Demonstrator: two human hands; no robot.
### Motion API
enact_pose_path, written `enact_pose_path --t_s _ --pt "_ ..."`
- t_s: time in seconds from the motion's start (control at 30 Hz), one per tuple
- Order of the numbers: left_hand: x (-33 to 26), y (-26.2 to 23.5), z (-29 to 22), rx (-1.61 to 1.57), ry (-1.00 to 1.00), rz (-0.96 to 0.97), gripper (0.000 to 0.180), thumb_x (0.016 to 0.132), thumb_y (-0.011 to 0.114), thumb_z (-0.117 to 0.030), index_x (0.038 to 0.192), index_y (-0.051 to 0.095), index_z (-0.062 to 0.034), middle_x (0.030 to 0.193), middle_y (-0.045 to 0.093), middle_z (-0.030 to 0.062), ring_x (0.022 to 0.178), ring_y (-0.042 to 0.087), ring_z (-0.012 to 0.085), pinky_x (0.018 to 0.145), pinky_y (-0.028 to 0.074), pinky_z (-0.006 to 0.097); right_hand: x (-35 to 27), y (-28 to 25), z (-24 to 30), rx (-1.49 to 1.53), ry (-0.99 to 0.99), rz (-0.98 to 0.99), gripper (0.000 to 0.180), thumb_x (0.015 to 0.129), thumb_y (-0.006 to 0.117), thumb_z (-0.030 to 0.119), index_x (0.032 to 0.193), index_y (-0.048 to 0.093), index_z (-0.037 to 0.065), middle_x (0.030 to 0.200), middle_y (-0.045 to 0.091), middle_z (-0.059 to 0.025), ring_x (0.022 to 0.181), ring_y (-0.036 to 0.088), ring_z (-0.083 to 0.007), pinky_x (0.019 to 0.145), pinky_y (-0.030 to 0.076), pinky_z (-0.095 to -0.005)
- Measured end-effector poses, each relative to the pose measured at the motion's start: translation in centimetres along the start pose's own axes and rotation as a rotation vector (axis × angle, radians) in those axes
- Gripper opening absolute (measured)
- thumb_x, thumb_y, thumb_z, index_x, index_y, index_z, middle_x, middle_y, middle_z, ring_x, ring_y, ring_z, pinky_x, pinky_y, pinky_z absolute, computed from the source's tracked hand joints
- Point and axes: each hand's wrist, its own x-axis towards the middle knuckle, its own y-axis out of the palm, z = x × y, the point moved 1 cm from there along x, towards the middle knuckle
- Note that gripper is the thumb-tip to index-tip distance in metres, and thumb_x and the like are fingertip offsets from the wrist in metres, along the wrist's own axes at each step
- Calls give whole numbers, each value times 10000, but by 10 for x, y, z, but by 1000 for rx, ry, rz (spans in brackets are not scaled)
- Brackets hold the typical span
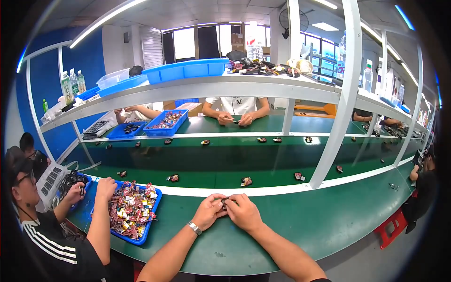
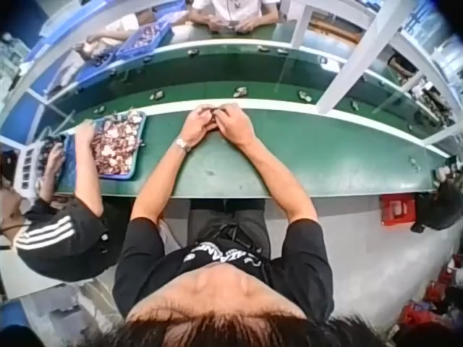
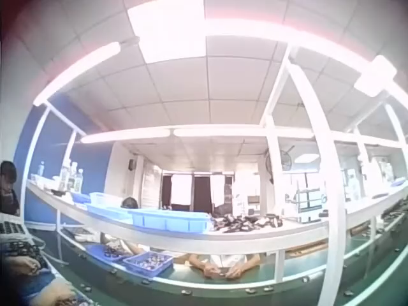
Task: Assembling small electrical components or plastic parts on a production line.
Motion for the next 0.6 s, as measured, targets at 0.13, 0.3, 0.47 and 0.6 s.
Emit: enact_pose_path --t_s 0.13,0.3,0.47,0.6 --pt "0 1 -1 20 1 -8 251 995 464 -31 1247 462 -33 1211 618 118 1118 612 200 968 527 359 -1 1 2 -28 -15 2 215 733 698 53 943 655 67 983 609 -44 896 613 -228 694 556 -335" --pt "-2 4 -3 -3 -7 -13 251 991 455 -17 1242 461 -28 1226 606 127 1133 608 211 989 525 388 -3 1 1 23 58 -17 189 761 727 76 945 682 75 964 628 -56 873 628 -235 706 553 -342" --pt "-1 5 -1 23 -8 -27 248 993 454 -21 1241 460 -24 1211 606 132 1133 609 220 987 528 388 -4 3 2 -3 79 -17 178 766 727 81 939 684 78 946 626 -50 863 630 -229 692 554 -338" --pt "-2 1 1 54 -6 -30 249 993 453 -21 1242 460 -22 1184 612 132 1129 611 228 986 531 392 -2 6 3 0 57 -20 181 760 714 66 937 684 78 954 627 -44 848 625 -227 697 548 -336"
